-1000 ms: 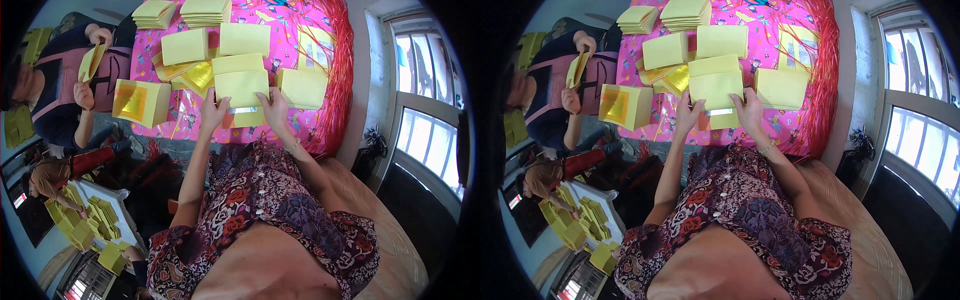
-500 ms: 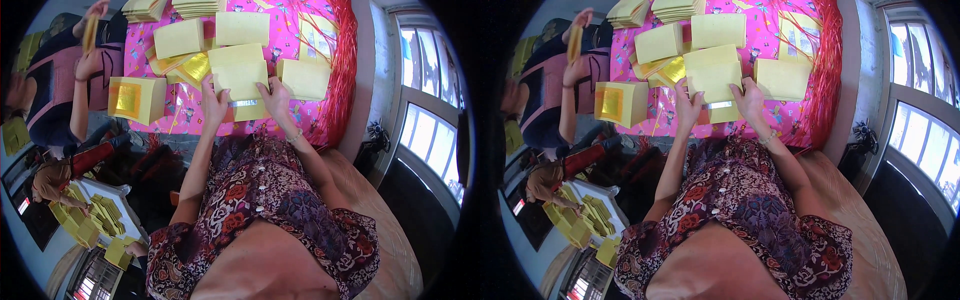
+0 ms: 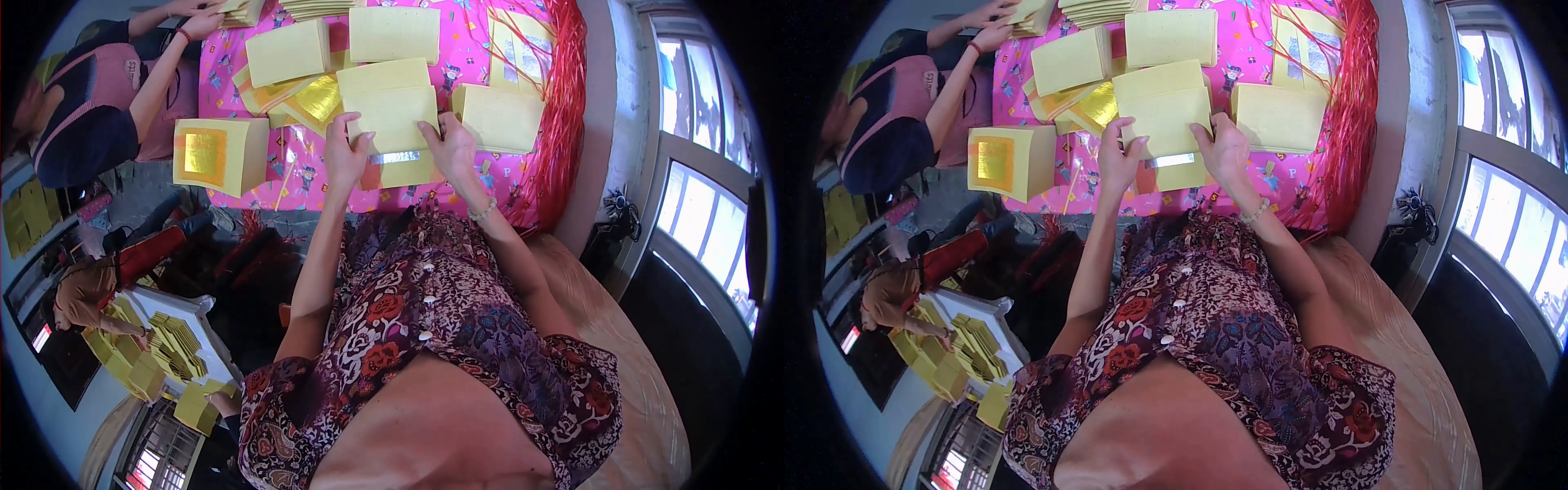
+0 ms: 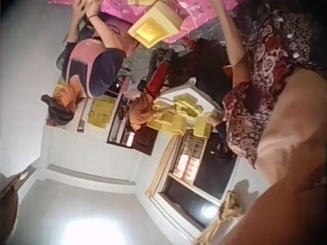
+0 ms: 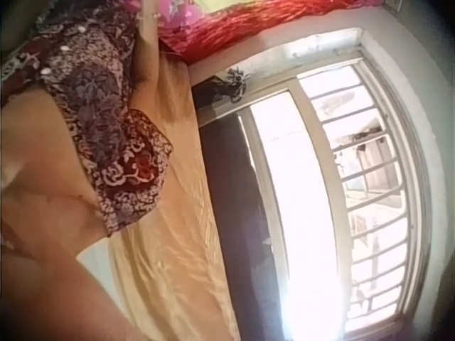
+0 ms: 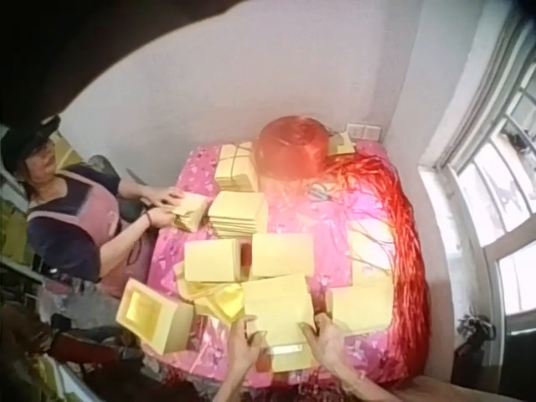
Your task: Counting and organizing stacks of yellow joss paper.
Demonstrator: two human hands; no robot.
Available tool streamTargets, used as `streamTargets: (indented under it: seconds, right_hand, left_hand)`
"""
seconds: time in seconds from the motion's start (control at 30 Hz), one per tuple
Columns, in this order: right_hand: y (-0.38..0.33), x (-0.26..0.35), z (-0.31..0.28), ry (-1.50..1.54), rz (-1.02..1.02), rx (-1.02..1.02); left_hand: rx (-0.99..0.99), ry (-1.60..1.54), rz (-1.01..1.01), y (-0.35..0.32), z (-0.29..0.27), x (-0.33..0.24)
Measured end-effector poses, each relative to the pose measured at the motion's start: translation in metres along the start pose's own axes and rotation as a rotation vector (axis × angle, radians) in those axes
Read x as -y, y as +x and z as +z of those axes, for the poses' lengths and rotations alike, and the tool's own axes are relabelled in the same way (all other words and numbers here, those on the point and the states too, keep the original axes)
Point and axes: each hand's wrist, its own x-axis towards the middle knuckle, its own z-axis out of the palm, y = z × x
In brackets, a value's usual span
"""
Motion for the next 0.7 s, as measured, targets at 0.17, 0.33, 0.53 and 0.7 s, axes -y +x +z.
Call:
streamTargets:
  seconds: [0.17, 0.33, 0.53, 0.7]
  right_hand:
    - [0.0, 0.004, 0.001, -0.003, 0.014, 0.003]
    - [-0.001, 0.005, 0.002, -0.03, 0.007, 0.003]
    - [-0.003, 0.006, 0.002, -0.046, 0.022, 0.014]
    - [-0.004, 0.004, -0.001, -0.028, 0.024, 0.011]
  left_hand:
    - [0.001, -0.026, -0.039, 0.002, -0.001, 0.005]
    - [-0.013, -0.014, -0.025, 0.003, -0.001, 0.011]
    - [-0.011, -0.041, -0.061, 0.001, -0.001, 0.011]
    - [-0.003, -0.122, -0.141, -0.001, -0.001, 0.003]
